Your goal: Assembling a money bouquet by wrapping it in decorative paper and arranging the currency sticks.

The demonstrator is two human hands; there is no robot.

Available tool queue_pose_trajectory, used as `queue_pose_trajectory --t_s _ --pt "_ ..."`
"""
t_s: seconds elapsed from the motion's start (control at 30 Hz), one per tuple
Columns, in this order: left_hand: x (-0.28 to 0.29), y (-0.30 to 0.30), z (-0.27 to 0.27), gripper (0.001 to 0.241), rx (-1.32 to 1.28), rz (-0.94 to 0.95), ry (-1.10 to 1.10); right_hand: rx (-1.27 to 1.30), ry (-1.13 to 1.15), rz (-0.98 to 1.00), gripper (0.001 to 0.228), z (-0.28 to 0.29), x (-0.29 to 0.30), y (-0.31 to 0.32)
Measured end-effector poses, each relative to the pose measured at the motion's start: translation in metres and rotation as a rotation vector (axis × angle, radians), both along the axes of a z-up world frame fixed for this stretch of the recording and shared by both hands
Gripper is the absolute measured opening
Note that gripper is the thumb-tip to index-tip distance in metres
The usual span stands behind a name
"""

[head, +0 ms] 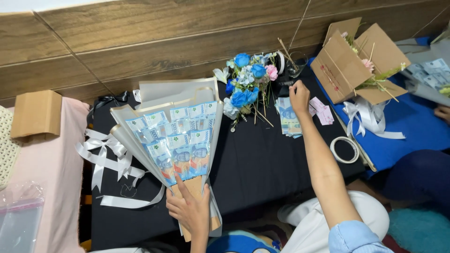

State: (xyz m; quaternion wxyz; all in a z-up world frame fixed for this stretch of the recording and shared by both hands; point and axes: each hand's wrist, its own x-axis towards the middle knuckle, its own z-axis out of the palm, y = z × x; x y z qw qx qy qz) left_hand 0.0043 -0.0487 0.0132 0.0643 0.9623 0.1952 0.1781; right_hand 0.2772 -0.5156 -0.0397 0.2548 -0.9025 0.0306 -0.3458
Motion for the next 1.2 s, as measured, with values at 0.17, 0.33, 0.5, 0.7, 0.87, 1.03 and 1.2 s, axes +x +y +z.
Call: queue_pose_trajectory --t_s 0.17,0.33,0.5,0.7,0.87,1.03,1.2 --pt "0.002 0.000 -0.003 0.107 0.005 0.011 0.013 0.072 0.059 -0.065 0.025 0.000 0.001 0.002" --pt "0.001 0.000 -0.002 0.107 -0.003 0.004 0.018 0.008 0.092 -0.063 0.023 -0.010 -0.005 -0.004" --pt "0.004 0.000 -0.004 0.108 0.008 0.019 0.017 0.097 0.127 0.027 0.017 -0.001 -0.023 0.007" --pt "0.004 -0.001 0.002 0.108 -0.116 -0.031 0.011 0.045 0.253 0.182 0.004 0.048 -0.080 0.041" --pt "0.004 -0.002 0.019 0.102 -0.197 -0.081 -0.089 0.149 0.449 0.480 0.005 0.090 -0.169 0.154" --pt "0.002 0.000 0.022 0.099 -0.274 -0.103 -0.068 0.392 0.671 0.755 0.008 0.105 -0.223 0.251" --pt "0.004 0.000 0.012 0.104 -0.247 -0.080 -0.064 0.736 0.761 0.859 0.012 0.098 -0.232 0.301"
